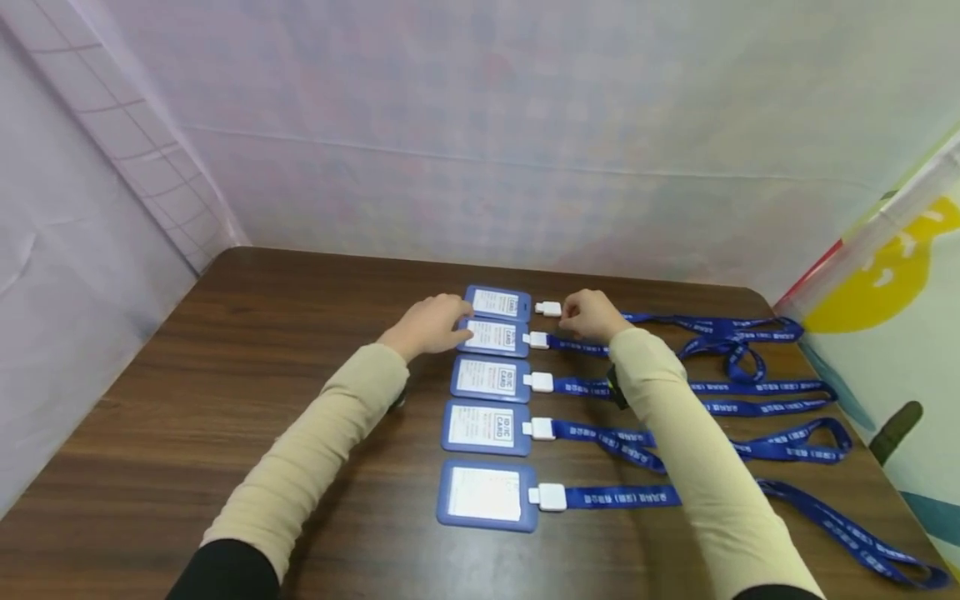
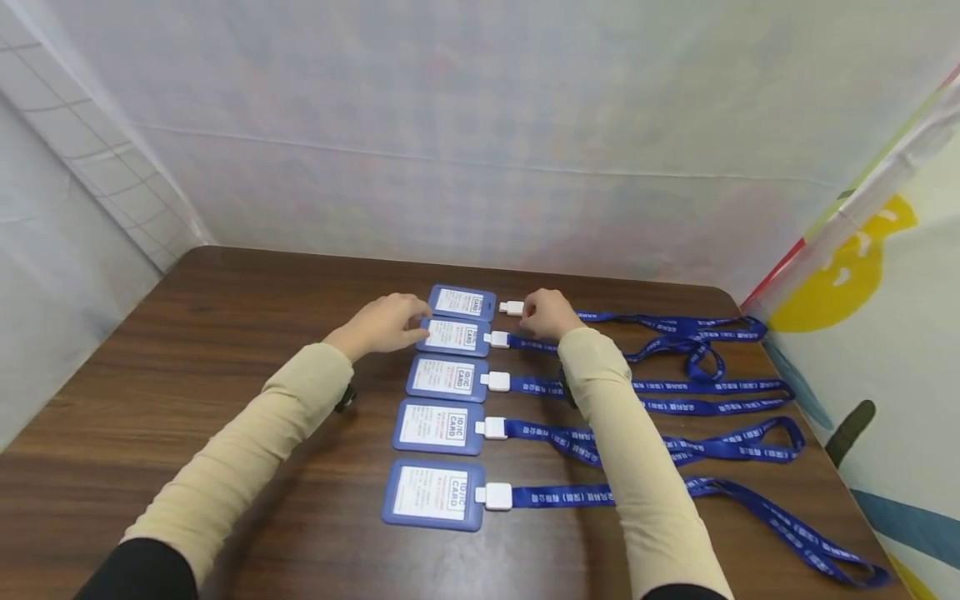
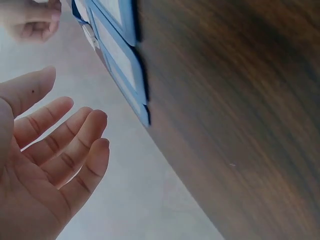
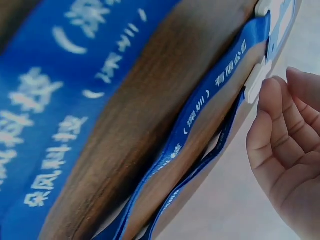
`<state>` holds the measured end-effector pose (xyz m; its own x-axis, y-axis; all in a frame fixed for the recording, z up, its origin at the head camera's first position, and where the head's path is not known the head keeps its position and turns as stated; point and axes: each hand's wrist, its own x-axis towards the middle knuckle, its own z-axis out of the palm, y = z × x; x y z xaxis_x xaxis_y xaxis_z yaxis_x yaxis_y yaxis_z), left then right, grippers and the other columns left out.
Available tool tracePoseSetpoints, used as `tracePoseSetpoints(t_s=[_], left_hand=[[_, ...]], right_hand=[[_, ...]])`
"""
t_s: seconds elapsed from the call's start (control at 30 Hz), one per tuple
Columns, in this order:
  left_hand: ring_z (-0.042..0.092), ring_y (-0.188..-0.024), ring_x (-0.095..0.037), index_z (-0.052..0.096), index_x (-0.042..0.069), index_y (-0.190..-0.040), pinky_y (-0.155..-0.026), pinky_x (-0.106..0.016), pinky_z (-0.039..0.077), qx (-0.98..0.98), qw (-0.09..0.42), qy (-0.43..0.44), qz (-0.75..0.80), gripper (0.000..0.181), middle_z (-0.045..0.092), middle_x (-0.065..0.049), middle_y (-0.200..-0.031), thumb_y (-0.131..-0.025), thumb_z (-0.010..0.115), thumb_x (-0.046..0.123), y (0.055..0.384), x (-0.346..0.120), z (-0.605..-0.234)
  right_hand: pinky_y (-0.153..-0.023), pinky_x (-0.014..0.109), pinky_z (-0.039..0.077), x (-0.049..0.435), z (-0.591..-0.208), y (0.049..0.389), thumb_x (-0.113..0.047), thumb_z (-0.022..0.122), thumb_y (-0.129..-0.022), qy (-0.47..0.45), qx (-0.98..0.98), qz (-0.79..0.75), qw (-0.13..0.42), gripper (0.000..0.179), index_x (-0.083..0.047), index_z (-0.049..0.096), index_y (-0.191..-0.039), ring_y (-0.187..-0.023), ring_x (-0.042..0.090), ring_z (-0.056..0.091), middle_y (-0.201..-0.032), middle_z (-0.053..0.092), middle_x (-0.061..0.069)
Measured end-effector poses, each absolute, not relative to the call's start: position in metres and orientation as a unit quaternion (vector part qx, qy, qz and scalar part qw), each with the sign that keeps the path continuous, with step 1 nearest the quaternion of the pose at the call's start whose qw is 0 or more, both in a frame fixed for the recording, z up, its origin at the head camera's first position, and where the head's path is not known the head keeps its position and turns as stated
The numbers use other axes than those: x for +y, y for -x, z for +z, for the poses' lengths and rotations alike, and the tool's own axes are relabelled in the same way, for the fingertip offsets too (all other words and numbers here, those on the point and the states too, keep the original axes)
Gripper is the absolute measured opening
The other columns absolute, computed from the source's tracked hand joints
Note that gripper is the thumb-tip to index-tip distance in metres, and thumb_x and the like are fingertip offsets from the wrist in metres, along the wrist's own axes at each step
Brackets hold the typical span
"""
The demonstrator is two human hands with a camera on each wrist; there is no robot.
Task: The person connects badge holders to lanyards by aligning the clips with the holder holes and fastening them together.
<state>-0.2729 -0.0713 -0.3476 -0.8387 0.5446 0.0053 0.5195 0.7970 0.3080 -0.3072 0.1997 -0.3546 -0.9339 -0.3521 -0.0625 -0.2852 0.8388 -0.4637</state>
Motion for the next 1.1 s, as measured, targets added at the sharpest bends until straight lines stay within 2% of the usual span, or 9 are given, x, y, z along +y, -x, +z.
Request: tracePoseSetpoints(t_s=[0.13, 0.27, 0.5, 0.73, 0.8, 0.9, 1.0, 1.1], left_hand=[[0.053, -0.108, -0.027, 0.057, 0.002, -0.12, -0.089, -0.04, 0.045, 0.944, 0.036, -0.3, 0.132, 0.039, 0.056, -0.014, -0.12, -0.088, 0.06, 0.024, 0.266, -0.068, -0.346], [0.053, -0.109, -0.026, 0.058, 0.004, -0.12, -0.089, -0.039, 0.045, 0.944, 0.039, -0.302, 0.128, 0.039, 0.055, -0.013, -0.122, -0.087, 0.06, 0.025, 0.261, -0.067, -0.344], [0.055, -0.104, -0.024, 0.058, 0.004, -0.119, -0.087, -0.037, 0.046, 0.943, 0.036, -0.3, 0.136, 0.038, 0.057, -0.012, -0.118, -0.087, 0.061, 0.024, 0.256, -0.069, -0.343], [0.056, -0.097, -0.022, 0.059, 0.003, -0.119, -0.081, -0.035, 0.048, 0.941, 0.037, -0.301, 0.15, 0.038, 0.058, -0.011, -0.113, -0.087, 0.062, 0.023, 0.255, -0.07, -0.344], [0.056, -0.096, -0.021, 0.059, 0.003, -0.118, -0.081, -0.035, 0.048, 0.942, 0.034, -0.3, 0.149, 0.037, 0.058, -0.011, -0.112, -0.087, 0.062, 0.023, 0.256, -0.07, -0.344], [0.056, -0.093, -0.021, 0.059, 0.004, -0.117, -0.079, -0.034, 0.048, 0.941, 0.031, -0.299, 0.153, 0.036, 0.059, -0.01, -0.111, -0.087, 0.062, 0.024, 0.256, -0.071, -0.345], [0.056, -0.091, -0.02, 0.06, 0.004, -0.116, -0.077, -0.034, 0.048, 0.94, 0.034, -0.299, 0.163, 0.036, 0.059, -0.011, -0.11, -0.087, 0.062, 0.024, 0.258, -0.07, -0.346], [0.056, -0.091, -0.021, 0.059, 0.003, -0.116, -0.077, -0.034, 0.048, 0.938, 0.041, -0.295, 0.177, 0.035, 0.059, -0.012, -0.111, -0.087, 0.061, 0.023, 0.26, -0.07, -0.347]], right_hand=[[-0.054, 0.027, 0.047, 0.203, -0.356, 0.314, -0.004, 0.063, -0.079, 0.158, 0.955, -0.238, 0.078, 0.01, -0.002, 0.059, -0.07, -0.05, 0.014, 0.055, -0.063, 0.06, 0.008], [-0.054, 0.027, 0.05, 0.204, -0.357, 0.321, -0.003, 0.063, -0.08, 0.146, 0.954, -0.247, 0.087, 0.005, 0.001, 0.061, -0.079, -0.054, 0.017, 0.059, -0.076, 0.063, 0.013], [-0.056, 0.028, 0.052, 0.202, -0.355, 0.328, -0.001, 0.063, -0.079, 0.126, 0.952, -0.25, 0.122, 0.027, 0.009, 0.058, -0.103, -0.06, 0.022, 0.061, -0.101, 0.059, 0.023], [-0.052, 0.027, 0.049, 0.201, -0.361, 0.333, -0.004, 0.063, -0.081, 0.111, 0.953, -0.24, 0.144, 0.039, 0.005, 0.054, -0.118, -0.059, 0.02, 0.059, -0.114, 0.055, 0.025], [-0.051, 0.027, 0.048, 0.201, -0.364, 0.333, -0.007, 0.063, -0.082, 0.106, 0.954, -0.24, 0.147, 0.042, 0.004, 0.053, -0.121, -0.058, 0.019, 0.058, -0.115, 0.055, 0.024], [-0.05, 0.026, 0.047, 0.201, -0.369, 0.332, -0.011, 0.061, -0.085, 0.095, 0.956, -0.235, 0.149, 0.042, 0.002, 0.052, -0.124, -0.056, 0.017, 0.056, -0.107, 0.059, 0.023], [-0.049, 0.027, 0.046, 0.201, -0.372, 0.33, -0.013, 0.06, -0.086, 0.084, 0.959, -0.229, 0.143, 0.04, 0.001, 0.054, -0.122, -0.056, 0.018, 0.055, -0.096, 0.061, 0.022], [-0.051, 0.029, 0.047, 0.2, -0.375, 0.328, -0.013, 0.061, -0.086, 0.086, 0.964, -0.219, 0.126, 0.034, 0.001, 0.056, -0.117, -0.058, 0.02, 0.056, -0.096, 0.06, 0.021]])
